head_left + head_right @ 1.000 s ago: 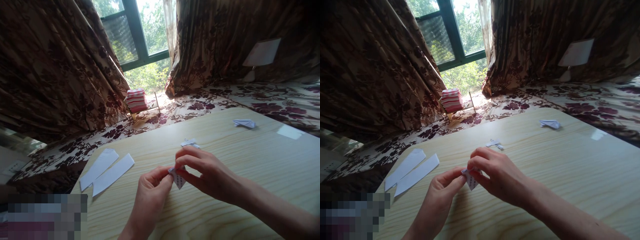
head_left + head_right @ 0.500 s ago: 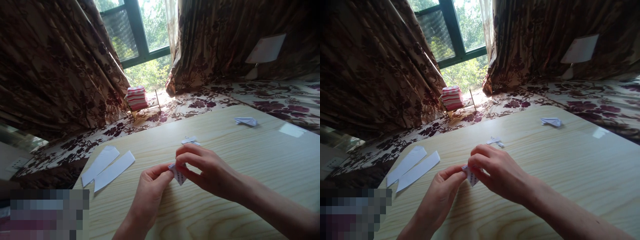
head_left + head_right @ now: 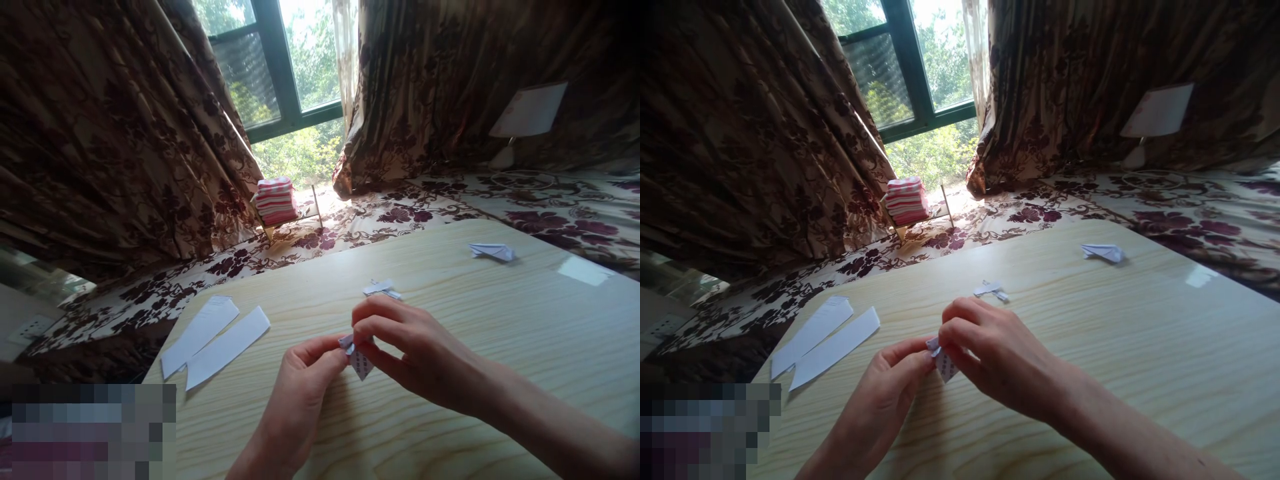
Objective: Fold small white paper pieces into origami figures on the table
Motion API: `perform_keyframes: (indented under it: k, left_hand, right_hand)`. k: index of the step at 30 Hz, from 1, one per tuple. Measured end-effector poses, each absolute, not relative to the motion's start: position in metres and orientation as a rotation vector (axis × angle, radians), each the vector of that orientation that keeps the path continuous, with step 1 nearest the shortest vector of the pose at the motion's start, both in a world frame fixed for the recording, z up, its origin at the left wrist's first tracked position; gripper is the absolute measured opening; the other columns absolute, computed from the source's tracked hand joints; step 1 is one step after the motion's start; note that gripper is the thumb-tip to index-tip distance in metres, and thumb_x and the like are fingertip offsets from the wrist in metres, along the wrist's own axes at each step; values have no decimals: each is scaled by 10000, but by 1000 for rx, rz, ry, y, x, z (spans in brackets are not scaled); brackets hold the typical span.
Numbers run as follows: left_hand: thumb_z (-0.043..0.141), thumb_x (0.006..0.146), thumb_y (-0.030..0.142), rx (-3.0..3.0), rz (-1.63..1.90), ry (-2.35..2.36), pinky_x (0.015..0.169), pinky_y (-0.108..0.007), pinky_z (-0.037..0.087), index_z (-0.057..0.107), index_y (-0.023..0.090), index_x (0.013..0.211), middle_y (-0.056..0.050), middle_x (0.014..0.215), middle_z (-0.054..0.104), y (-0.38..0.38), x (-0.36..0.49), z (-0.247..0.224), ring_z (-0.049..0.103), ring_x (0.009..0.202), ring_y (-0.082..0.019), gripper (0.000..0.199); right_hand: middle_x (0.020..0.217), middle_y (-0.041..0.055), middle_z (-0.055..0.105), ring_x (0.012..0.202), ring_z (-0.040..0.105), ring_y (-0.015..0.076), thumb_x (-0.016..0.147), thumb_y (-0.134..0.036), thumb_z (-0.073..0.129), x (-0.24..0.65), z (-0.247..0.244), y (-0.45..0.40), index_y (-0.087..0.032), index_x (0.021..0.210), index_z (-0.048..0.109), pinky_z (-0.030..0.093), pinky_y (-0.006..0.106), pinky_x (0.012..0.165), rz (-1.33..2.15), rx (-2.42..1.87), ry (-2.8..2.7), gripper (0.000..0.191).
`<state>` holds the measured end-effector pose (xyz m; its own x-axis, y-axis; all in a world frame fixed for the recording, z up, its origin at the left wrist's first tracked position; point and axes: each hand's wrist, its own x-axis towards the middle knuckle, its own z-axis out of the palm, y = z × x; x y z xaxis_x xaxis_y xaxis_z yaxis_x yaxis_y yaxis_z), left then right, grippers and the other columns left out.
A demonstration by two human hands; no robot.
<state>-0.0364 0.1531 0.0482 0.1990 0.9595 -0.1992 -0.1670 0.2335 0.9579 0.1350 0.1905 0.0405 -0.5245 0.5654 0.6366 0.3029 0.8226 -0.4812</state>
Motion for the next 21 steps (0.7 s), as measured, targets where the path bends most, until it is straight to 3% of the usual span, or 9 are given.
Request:
perform_keyframes:
  k: [8, 13, 21]
  left_hand:
    - [598, 813, 225, 1106, 1021, 1153, 745, -265, 456, 767, 167, 925, -38, 807, 742, 152, -33, 48, 632, 776, -182, 210]
    - [600, 834, 265, 1238, 1056, 1205, 748, -253, 452, 771, 159, 914, -50, 838, 734, 152, -30, 51, 622, 857, -201, 216]
    - [599, 847, 249, 1303, 1123, 1249, 741, -235, 454, 775, 182, 900, -37, 848, 713, 147, -26, 52, 587, 809, -171, 197]
  right_hand:
    - [806, 30, 579, 701, 520, 122, 879, -111, 531, 135, 38, 191, -178, 819, 538, 440, 246, 617, 558, -661, -2115, 90]
    - [795, 30, 567, 698, 513, 123, 860, -87, 517, 133, 41, 189, -173, 784, 504, 432, 250, 622, 576, -690, -2122, 116]
    - [800, 36, 557, 712, 508, 142, 867, -97, 482, 132, 42, 188, -180, 785, 486, 428, 279, 634, 568, -768, -2116, 116]
